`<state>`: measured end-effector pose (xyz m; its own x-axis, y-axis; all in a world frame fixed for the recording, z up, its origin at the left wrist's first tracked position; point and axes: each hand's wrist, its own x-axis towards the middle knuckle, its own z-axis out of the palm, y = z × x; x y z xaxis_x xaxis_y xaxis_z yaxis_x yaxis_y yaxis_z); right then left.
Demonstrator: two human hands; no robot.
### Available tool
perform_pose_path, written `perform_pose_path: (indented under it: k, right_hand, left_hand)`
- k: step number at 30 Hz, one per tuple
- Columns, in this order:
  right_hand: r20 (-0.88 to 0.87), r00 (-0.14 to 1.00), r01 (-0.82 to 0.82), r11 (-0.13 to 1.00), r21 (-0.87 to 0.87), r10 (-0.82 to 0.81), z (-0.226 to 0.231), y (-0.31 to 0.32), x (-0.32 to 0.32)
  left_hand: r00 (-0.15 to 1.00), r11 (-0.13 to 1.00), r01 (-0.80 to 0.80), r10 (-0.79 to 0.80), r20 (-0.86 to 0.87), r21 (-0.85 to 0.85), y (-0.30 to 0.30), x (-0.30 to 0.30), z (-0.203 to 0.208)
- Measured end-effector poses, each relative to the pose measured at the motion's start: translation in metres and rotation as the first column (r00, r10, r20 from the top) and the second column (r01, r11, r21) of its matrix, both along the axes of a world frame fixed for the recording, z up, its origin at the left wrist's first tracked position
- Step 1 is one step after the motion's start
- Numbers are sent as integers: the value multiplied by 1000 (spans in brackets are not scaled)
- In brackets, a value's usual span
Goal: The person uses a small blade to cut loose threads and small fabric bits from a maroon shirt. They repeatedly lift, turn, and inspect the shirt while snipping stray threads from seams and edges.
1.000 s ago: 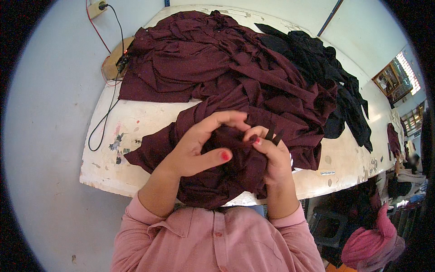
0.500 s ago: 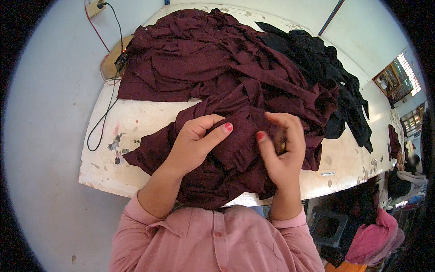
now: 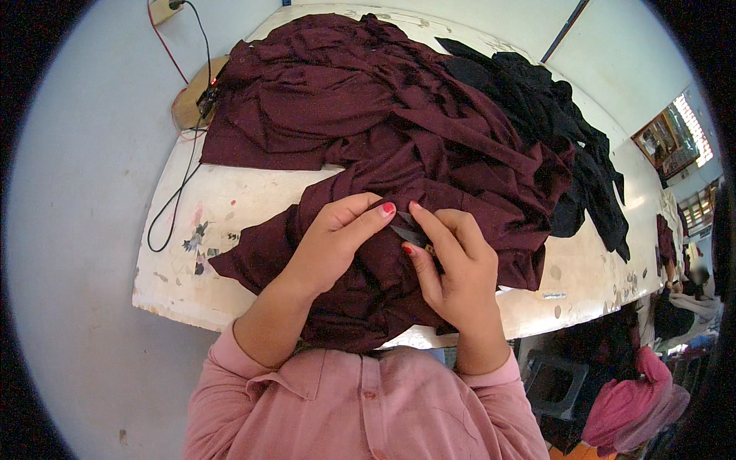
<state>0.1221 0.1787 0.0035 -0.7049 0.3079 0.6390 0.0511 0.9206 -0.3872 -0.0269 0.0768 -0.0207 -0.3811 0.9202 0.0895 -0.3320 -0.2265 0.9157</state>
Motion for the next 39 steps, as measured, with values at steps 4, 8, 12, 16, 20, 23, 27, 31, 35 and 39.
perform_pose_path:
  k: [4,8,12,16,20,23,27,31,35,39]
  right_hand:
    - [-77,997,31,999,38,-28,-2,0,-1]
    - [-91,995,50,998,48,-46,-4,2,-1]
    - [-94,995,45,997,63,-39,-5,3,-2]
    - [-120,993,0,1000,4,1,-6,6,-1]
    - [-144,990,-17,998,-68,7,-3,7,-3]
    - [-100,995,-31,997,-71,24,-3,7,-1]
    - [-47,998,-41,995,-93,37,-1,7,1]
    - [-41,999,-25,995,-98,21,1,8,3]
    - [-22,1000,-22,995,-100,20,3,6,3]
    - [-28,1000,-9,997,-72,7,3,5,2]
  left_hand:
    - [997,1000,0,2,71,-19,0,-2,-6]
    - [986,999,44,-40,164,-21,1,-3,-5]
    - [966,998,57,-49,252,-26,1,-3,-5]
    - [938,993,121,-117,327,9,1,-4,-5]
    - [949,996,92,-91,301,9,0,-3,-3]
    - [968,996,93,-91,233,4,1,-3,-5]
    - [986,998,57,-58,157,13,2,-2,-8]
    - [988,997,70,-72,135,22,2,-1,-4]
    - [996,998,61,-62,60,16,1,-2,-5]
    - [997,999,45,-45,56,12,1,-1,-4]
